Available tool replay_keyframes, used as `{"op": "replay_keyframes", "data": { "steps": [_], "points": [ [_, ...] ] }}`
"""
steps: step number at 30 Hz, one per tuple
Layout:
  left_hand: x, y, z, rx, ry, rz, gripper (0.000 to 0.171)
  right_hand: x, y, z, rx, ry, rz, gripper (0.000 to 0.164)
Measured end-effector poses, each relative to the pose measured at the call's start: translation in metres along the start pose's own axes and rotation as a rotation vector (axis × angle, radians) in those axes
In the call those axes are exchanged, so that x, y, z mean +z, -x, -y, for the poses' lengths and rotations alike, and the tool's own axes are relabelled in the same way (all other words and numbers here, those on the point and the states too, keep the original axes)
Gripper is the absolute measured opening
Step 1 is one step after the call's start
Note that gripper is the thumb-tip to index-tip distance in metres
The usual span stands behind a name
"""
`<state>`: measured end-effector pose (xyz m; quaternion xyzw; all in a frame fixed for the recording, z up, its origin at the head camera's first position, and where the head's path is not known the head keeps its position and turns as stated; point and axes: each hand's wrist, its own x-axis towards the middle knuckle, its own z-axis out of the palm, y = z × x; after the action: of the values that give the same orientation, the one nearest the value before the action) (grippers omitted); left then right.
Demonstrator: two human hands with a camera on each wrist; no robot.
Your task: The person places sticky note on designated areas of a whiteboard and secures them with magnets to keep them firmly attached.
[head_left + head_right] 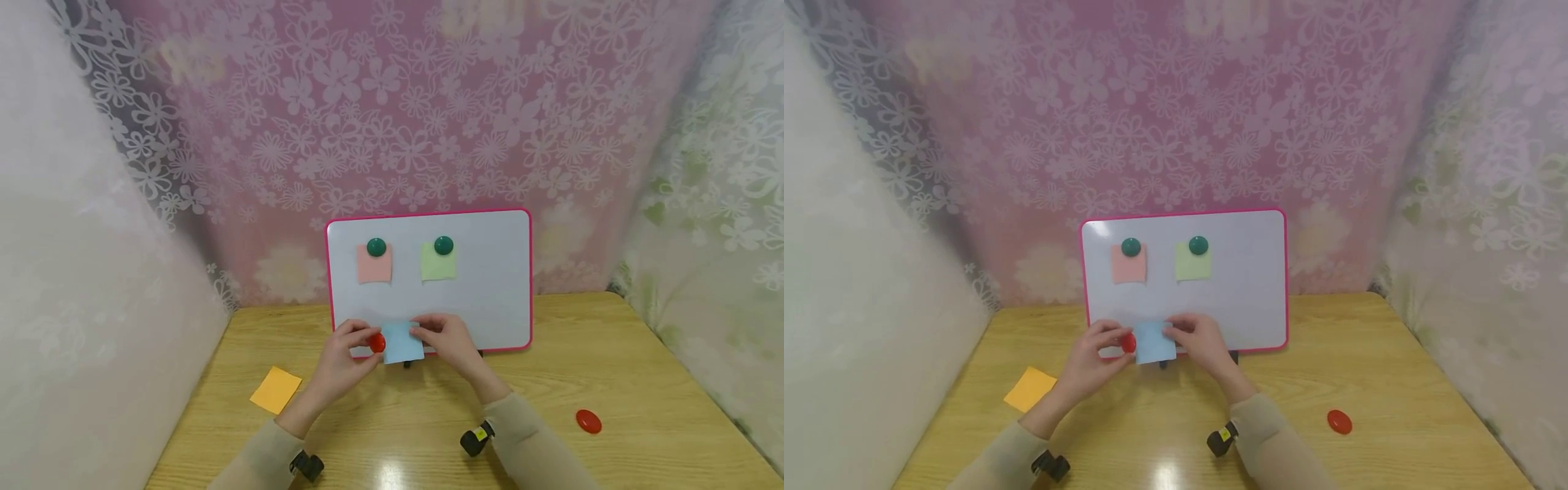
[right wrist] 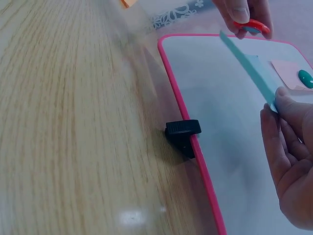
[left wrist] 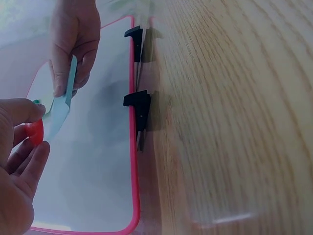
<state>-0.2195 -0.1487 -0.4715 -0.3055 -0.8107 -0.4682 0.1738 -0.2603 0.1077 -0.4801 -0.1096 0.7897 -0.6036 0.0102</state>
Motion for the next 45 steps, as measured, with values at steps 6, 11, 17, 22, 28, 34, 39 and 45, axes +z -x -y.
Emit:
{"op": "replay_keyframes", "data": {
  "steps": [6, 11, 17, 22, 28, 34, 39, 45],
  "points": [
    [0.000, -0.003, 0.003, 0.014, -0.011, -0.014, 0.042, 0.003, -0.006, 0.001, -0.026, 0.012, -0.024, 0.020],
    [0.001, -0.005, 0.007, 0.051, -0.018, -0.035, 0.041, 0.008, -0.011, -0.001, -0.050, 0.022, -0.055, 0.017],
    [0.000, -0.009, 0.009, 0.053, -0.032, -0.044, 0.039, 0.013, -0.015, 0.004, -0.071, 0.012, -0.076, 0.016],
    [-0.001, -0.012, 0.008, 0.050, -0.060, -0.049, 0.038, 0.015, -0.017, 0.008, -0.085, 0.037, -0.080, 0.016],
    [0.000, -0.014, 0.010, 0.059, -0.106, -0.063, 0.039, 0.017, -0.022, 0.012, -0.112, 0.061, -0.090, 0.016],
    [0.000, -0.016, 0.012, 0.047, -0.121, -0.066, 0.038, 0.020, -0.025, 0.015, -0.119, 0.075, -0.096, 0.015],
    [0.001, -0.018, 0.014, 0.066, -0.140, -0.088, 0.038, 0.023, -0.028, 0.015, -0.120, 0.093, -0.104, 0.014],
    [0.001, -0.022, 0.012, 0.052, -0.148, -0.106, 0.038, 0.025, -0.032, 0.018, -0.130, 0.122, -0.117, 0.014]
  ]
}}
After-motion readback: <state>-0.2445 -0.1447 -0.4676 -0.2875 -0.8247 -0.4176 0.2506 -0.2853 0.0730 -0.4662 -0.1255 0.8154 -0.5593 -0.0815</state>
